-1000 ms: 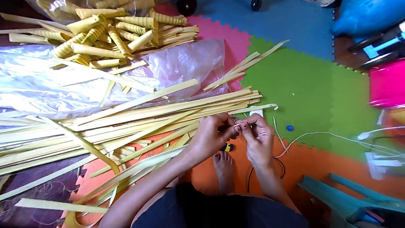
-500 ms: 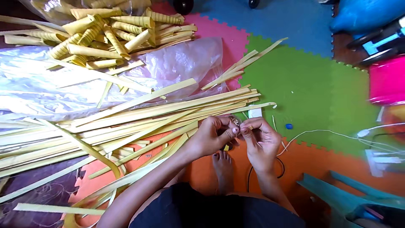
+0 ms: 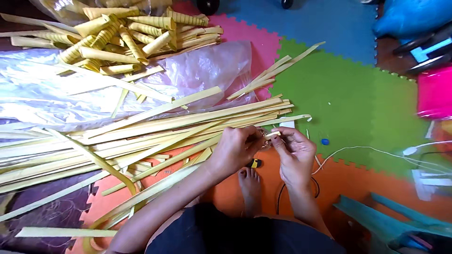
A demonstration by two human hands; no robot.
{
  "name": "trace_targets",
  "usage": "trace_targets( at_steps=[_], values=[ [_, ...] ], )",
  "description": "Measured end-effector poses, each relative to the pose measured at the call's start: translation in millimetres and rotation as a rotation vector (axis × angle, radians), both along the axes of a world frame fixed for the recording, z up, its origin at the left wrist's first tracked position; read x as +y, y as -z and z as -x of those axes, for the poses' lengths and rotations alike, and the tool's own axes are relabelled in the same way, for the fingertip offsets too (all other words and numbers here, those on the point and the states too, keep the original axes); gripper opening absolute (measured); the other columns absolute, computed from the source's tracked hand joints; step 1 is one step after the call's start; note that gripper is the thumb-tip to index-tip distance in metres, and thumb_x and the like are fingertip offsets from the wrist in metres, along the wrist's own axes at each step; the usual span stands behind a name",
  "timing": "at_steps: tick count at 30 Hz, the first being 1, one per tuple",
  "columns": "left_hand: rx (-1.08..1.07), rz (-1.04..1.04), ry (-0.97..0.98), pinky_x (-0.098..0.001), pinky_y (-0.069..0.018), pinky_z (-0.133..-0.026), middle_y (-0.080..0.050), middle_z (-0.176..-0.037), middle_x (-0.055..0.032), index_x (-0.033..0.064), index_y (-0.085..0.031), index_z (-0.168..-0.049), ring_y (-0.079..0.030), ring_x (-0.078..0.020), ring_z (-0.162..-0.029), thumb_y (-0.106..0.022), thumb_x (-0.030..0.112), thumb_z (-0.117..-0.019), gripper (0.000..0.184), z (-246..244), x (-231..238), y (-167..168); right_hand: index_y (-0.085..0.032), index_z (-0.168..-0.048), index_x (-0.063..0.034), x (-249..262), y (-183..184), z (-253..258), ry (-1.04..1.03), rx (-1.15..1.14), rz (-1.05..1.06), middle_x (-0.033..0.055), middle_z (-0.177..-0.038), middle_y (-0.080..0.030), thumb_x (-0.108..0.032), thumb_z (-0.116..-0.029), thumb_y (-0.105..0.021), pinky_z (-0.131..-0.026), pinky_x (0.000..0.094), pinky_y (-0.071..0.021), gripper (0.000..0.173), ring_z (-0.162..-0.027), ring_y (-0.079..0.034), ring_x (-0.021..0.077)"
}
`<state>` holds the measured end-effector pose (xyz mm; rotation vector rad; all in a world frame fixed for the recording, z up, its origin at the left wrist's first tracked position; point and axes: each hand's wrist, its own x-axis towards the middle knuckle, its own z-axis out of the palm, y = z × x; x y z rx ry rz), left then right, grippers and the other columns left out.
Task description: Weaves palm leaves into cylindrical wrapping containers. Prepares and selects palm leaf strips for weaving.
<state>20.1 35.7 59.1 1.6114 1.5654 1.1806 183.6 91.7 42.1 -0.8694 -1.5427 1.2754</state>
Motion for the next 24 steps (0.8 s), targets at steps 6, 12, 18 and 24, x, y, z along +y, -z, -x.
trace_targets(
  at_steps=[6, 12, 18, 24],
  values=[
    [-0.286, 0.130, 0.060, -0.0235, -0.0618, -0.063, -0.071, -0.075, -0.0024, 0.0026, -0.069, -0.088, -0.070, -0.0063, -0.066, -0.071, 0.005, -0.0933, 0.006, 7.2, -1.6, -3.5, -0.075, -0.098, -0.0132, -15.5, 3.5, 12.4, 0.064, 0.258, 0.346, -0.0019, -0.086, -0.074, 0.007, -0.0861, -0.070, -0.076, 0.0258, -0.0619, 0.024, -0.077, -0.071, 0.0065],
    [-0.602, 0.369, 0.229, -0.0246, -0.0635, -0.066, -0.076, -0.084, -0.0080, -0.0048, -0.067, -0.101, -0.074, -0.0114, -0.071, -0.047, 0.004, -0.1072, 0.023, 21.5, -4.8, -13.6, -0.076, -0.091, -0.0056, -9.2, 20.3, 5.8, 0.159, -0.056, -0.573, 0.0037, -0.094, -0.075, 0.000, -0.0889, -0.073, -0.081, 0.0304, -0.0624, 0.007, -0.092, -0.073, 0.0145],
    [-0.712, 0.426, 0.204, -0.0249, -0.0627, -0.069, -0.073, -0.079, -0.0068, -0.0039, -0.066, -0.096, -0.073, -0.0111, -0.071, -0.048, 0.001, -0.1059, 0.021, 28.0, -12.3, -13.4, -0.076, -0.097, -0.0034, -9.7, 29.0, 3.0, -0.037, -0.200, -0.840, 0.0091, -0.101, -0.072, 0.002, -0.0929, -0.068, -0.092, 0.0284, -0.0591, 0.011, -0.105, -0.070, 0.0170],
    [-0.568, 0.284, 0.196, -0.0251, -0.0630, -0.075, -0.075, -0.091, -0.0069, -0.0039, -0.067, -0.111, -0.074, -0.0101, -0.079, -0.063, -0.009, -0.0938, 0.018, 28.0, -13.2, 0.1, -0.078, -0.100, -0.0002, 1.2, 3.4, -0.4, -0.112, -0.218, -0.405, 0.0073, -0.101, -0.077, 0.001, -0.0911, -0.070, -0.083, 0.0274, -0.0635, 0.012, -0.094, -0.075, 0.0121]
  ],
)
